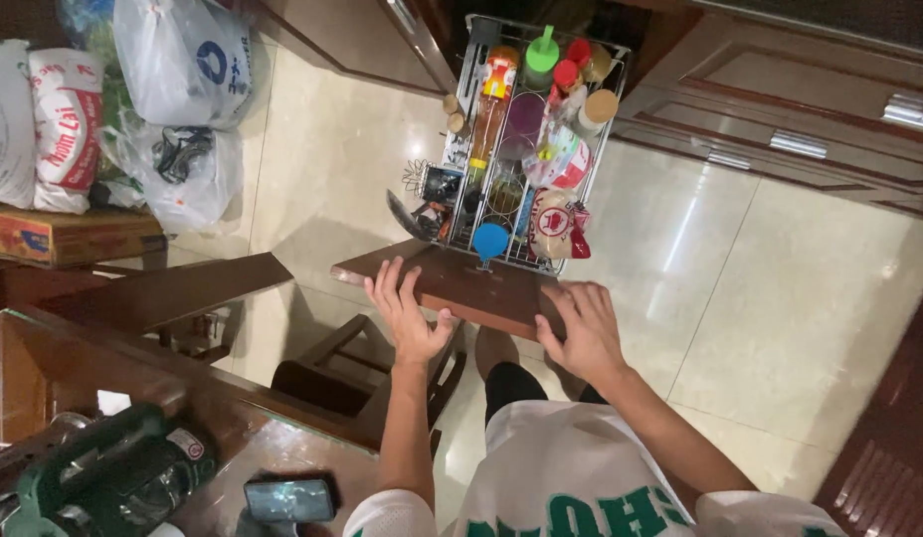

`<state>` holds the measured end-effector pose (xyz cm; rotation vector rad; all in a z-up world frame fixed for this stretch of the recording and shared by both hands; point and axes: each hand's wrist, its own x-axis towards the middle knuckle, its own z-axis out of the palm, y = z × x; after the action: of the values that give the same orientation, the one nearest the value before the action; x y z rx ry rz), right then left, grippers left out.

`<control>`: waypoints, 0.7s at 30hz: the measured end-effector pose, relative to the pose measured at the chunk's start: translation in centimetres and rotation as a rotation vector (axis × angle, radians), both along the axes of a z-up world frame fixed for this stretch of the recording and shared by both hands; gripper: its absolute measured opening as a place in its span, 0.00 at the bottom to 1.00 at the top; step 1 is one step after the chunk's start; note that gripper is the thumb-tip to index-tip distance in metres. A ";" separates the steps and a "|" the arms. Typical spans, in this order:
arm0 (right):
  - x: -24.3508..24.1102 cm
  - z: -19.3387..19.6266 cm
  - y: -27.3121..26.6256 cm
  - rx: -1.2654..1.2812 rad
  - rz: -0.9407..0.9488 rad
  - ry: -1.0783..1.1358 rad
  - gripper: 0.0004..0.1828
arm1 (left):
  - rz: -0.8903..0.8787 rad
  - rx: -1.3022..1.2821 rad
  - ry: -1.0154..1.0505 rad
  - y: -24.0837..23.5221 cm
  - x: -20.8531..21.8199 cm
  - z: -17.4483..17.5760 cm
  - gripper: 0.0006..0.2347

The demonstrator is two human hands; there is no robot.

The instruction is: The person is adding various ingredients like chili sauce, sugar, and sriracha to a small pot on a stove to make a sauce.

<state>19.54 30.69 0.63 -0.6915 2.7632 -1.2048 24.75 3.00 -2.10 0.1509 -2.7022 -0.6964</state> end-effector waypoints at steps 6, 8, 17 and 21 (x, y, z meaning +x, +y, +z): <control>-1.3 -0.1 0.3 0.077 -0.045 0.113 0.33 | -0.021 -0.025 0.026 0.0 -1.8 -0.6 0.32; -2.2 0.2 0.4 0.115 -0.046 0.085 0.36 | -0.028 -0.028 0.028 0.2 -2.5 -0.4 0.32; -6.9 0.5 0.8 0.149 -0.183 0.158 0.40 | -0.073 -0.043 0.048 0.3 -8.0 -0.6 0.32; -9.9 0.3 1.3 0.196 -0.298 0.203 0.37 | -0.126 -0.072 0.074 0.1 -12.2 -1.0 0.32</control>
<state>9.65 31.95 0.98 -0.4155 3.1879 -0.9260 12.59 3.14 -3.13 -0.0623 -2.6784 -0.6261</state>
